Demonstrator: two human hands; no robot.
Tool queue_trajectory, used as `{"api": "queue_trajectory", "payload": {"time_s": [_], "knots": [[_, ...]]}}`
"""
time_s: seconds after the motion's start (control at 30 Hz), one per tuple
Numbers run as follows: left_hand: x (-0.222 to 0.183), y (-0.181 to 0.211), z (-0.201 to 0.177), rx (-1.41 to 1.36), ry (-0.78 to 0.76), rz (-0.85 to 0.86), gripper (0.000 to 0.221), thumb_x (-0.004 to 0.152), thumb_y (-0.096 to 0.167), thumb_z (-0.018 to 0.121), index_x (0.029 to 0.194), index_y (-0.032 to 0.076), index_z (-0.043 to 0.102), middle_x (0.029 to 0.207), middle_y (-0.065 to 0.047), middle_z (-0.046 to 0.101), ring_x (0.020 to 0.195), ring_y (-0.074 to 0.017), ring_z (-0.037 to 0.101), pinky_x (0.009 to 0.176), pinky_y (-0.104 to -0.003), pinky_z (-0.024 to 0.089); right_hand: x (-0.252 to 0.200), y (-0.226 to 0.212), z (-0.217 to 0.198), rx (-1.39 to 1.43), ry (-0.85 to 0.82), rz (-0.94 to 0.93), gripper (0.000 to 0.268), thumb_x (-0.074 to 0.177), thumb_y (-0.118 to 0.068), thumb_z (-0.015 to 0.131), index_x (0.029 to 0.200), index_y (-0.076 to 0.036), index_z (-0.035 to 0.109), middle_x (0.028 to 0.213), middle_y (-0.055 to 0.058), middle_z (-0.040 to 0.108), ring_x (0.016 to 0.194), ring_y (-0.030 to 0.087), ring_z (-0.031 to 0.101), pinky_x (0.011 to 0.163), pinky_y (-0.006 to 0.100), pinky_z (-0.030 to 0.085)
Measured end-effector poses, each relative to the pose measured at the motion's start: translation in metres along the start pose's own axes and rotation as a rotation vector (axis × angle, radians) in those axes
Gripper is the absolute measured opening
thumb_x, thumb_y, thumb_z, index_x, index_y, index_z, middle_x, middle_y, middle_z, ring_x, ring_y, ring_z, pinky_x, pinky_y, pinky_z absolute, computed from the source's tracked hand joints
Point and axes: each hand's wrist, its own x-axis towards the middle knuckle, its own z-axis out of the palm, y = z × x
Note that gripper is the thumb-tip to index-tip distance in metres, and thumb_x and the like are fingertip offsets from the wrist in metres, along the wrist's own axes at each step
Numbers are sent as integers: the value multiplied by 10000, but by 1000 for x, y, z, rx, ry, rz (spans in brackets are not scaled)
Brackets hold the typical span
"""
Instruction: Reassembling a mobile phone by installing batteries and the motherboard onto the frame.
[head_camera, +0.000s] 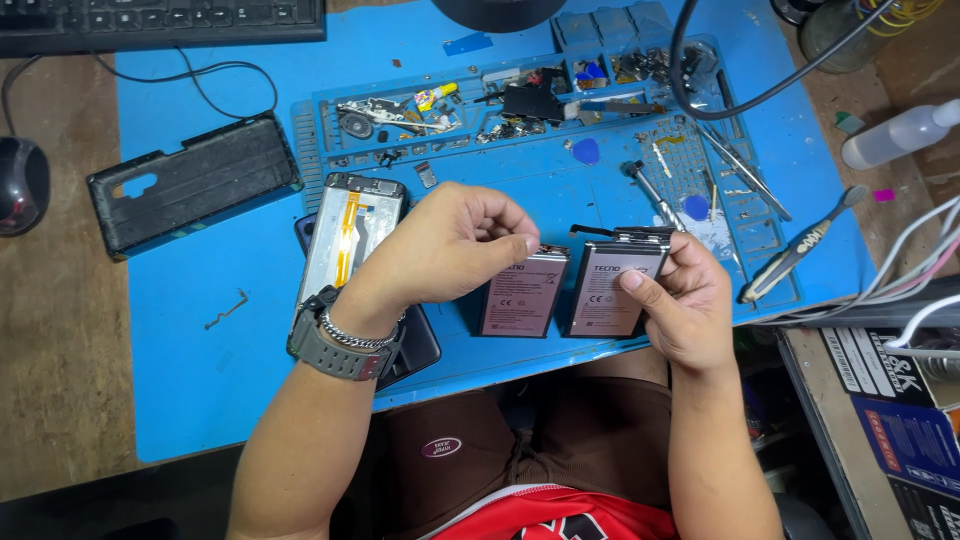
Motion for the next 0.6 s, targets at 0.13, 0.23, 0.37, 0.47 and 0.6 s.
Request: {"api": "queue_trajectory", "payload": {"time_s": [0.13, 0.23, 0.37, 0.47, 0.6], "knots": [[-1, 6, -1, 7, 12, -12, 146, 856, 77, 655, 873, 15, 786, 610, -81, 675, 598, -108, 560, 523, -231, 479, -1, -5, 4, -16, 5, -5, 291, 866, 46, 736, 1111, 20, 580, 875, 154, 760, 833, 158, 717, 844, 325, 591], [0, 5, -1, 21, 18, -26, 153, 872, 88, 651, 850, 26, 789, 592, -73, 672, 578, -103, 545, 501, -224, 466, -1, -5, 4, -22, 12, -1, 297, 859, 54, 740, 1109, 21, 583, 875, 157, 761, 835, 156, 715, 845, 322, 594], [1, 3, 0, 22, 28, -42, 150, 875, 81, 655, 828, 27, 787, 563, -65, 656, 555, -93, 527, 488, -201, 447, 0, -6, 5, -21, 7, -7, 298, 853, 54, 746, 1102, 26, 586, 865, 162, 761, 823, 152, 713, 837, 324, 592], [0, 3, 1, 26, 36, -39, 152, 874, 75, 653, 811, 24, 782, 544, -67, 641, 543, -99, 514, 479, -203, 431, -1, -6, 6, -25, 6, -8, 289, 855, 50, 747, 1096, 28, 588, 860, 165, 761, 823, 148, 709, 829, 318, 588], [1, -1, 1, 38, 47, -34, 154, 872, 61, 649, 793, 21, 774, 520, -74, 625, 527, -106, 502, 470, -204, 417, 0, -5, 6, -24, 2, -25, 286, 854, 44, 751, 1089, 33, 589, 857, 170, 759, 816, 145, 709, 813, 309, 588]]}}
